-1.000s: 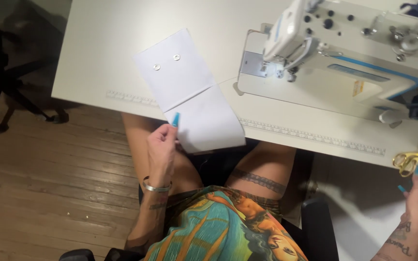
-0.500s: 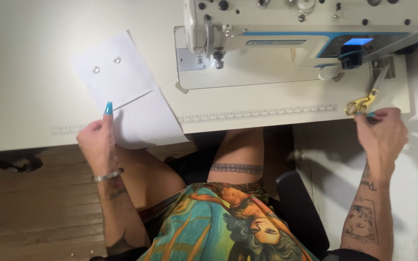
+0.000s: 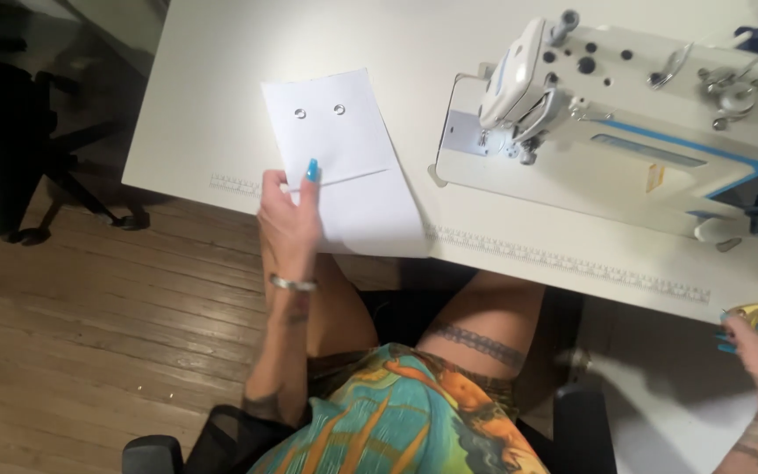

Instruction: Trimming excess threads from a small white fabric piece with grommets using scissors

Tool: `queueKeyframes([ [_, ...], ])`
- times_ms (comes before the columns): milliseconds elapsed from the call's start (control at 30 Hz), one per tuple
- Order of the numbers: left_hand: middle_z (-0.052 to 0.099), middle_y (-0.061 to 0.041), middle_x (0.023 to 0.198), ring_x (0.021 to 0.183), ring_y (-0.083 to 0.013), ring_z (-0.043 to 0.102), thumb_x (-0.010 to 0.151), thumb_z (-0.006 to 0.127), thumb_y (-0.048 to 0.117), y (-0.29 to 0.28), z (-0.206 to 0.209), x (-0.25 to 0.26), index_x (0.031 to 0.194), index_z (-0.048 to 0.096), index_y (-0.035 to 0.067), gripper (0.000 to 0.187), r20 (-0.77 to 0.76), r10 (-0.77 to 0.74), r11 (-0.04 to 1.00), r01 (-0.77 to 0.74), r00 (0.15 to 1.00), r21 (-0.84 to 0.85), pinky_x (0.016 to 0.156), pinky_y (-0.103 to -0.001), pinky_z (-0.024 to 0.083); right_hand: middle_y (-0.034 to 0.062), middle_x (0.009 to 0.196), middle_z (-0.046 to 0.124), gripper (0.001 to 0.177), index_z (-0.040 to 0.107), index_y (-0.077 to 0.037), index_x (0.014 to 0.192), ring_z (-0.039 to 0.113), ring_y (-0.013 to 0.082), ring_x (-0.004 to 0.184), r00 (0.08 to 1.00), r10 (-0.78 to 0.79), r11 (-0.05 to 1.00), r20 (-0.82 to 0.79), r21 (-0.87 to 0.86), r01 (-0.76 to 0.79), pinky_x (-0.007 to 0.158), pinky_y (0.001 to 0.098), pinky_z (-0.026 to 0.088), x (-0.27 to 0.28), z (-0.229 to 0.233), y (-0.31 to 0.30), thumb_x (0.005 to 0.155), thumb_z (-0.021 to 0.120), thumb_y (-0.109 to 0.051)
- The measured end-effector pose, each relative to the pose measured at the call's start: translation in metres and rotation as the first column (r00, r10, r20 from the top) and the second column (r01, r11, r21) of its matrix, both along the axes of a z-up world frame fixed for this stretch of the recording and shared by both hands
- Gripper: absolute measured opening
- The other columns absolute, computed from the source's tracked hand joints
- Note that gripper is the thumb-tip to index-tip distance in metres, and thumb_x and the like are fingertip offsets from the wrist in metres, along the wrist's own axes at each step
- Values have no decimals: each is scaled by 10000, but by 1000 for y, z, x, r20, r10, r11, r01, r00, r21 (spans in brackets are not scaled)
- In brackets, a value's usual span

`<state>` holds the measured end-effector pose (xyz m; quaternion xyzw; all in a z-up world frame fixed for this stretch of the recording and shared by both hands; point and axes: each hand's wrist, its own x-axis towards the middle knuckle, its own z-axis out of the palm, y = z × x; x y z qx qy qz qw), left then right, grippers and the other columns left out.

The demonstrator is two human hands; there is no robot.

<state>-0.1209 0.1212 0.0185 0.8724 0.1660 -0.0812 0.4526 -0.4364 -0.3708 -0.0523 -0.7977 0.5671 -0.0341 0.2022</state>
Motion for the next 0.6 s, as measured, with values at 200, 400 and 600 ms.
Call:
queueKeyframes([
  [200,529,-22,624,532,-160,463,794,510,465,-10,-3,-30,828,428,110,366,48,161,981,-154,986,-115,493,-311,352,206,933,569,300,513,16,1104,477,145,730,950,-129,835,285,548,-51,524,221,295,-31,18,22,967,404,-228],
  [400,386,39,512,425,-89,304,805,520,454,-8,-7,-31,794,390,120,359,30,202,964,-193,979,-182,421,-283,278,100,1174,529,420,442,13,1214,481,113,925,859,-332,601,390,789,-126,677,189,367,-17,49,87,941,289,-268],
  [600,396,35,553,454,-87,328,809,539,422,-6,-14,-28,798,387,117,341,35,215,955,-202,976,-218,439,-273,286,292,1193,485,475,323,127,1247,539,289,991,822,-446,246,353,932,-267,795,315,463,62,103,195,868,435,-135],
])
